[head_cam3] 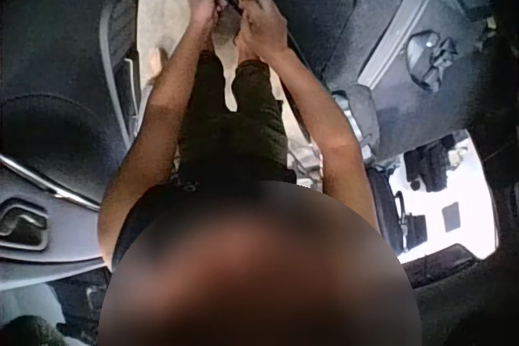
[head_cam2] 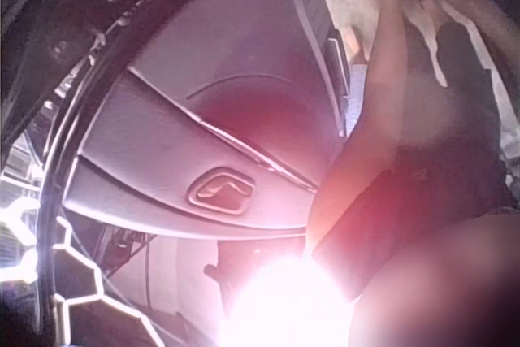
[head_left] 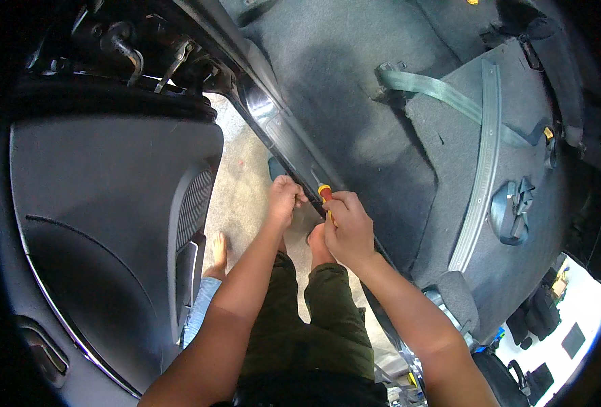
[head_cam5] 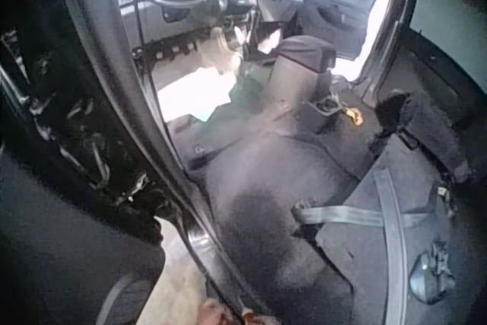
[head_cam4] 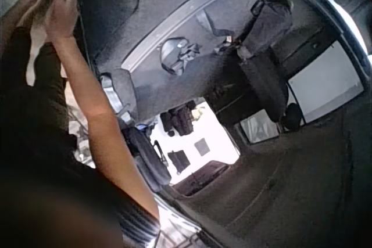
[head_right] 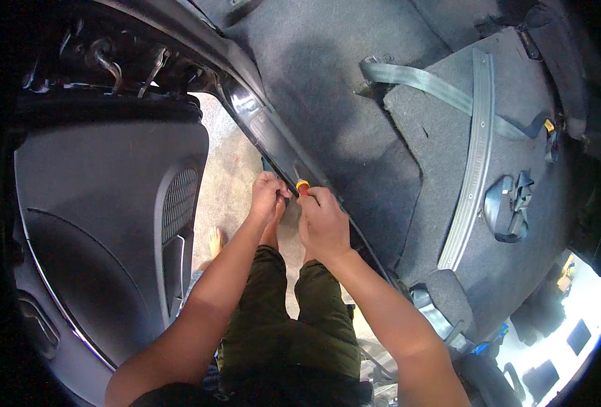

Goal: The person uses a screwdriver to pry and remove a plastic trim piece from the car's trunk area, then removes a car seat and places it on the floor. Finally, the person lifts the trunk carpet to expose the metal floor.

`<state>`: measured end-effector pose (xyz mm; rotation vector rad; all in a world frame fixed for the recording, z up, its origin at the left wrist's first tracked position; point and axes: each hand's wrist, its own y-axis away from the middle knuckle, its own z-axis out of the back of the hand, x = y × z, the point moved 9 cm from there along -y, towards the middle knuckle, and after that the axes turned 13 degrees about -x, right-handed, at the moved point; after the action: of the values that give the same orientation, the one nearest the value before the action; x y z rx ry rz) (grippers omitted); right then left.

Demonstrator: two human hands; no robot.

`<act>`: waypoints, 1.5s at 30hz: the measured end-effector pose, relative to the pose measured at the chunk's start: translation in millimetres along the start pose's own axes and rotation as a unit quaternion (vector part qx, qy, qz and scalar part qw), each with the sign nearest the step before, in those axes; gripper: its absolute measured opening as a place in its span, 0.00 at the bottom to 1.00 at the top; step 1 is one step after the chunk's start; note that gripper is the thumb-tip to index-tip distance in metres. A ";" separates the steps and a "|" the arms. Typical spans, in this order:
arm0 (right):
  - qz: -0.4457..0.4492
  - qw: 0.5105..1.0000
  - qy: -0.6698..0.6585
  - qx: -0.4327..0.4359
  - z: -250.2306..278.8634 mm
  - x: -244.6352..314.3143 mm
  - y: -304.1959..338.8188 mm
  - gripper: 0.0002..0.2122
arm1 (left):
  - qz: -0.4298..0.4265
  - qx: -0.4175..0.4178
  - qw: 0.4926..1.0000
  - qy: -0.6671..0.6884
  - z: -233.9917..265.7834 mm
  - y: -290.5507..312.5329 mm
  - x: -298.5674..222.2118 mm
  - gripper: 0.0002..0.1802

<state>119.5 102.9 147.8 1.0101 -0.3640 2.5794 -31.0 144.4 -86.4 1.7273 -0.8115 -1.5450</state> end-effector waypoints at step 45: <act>-0.049 0.971 -0.218 -0.079 -52.8 11.2 -39.8 0.08 | 0.268 0.127 0.882 0.366 -73.8 -8.7 41.9 0.11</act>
<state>96.1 160.3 122.2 1.4914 -0.6011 2.1845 46.8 121.1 -112.3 1.8514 -0.9842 -0.3649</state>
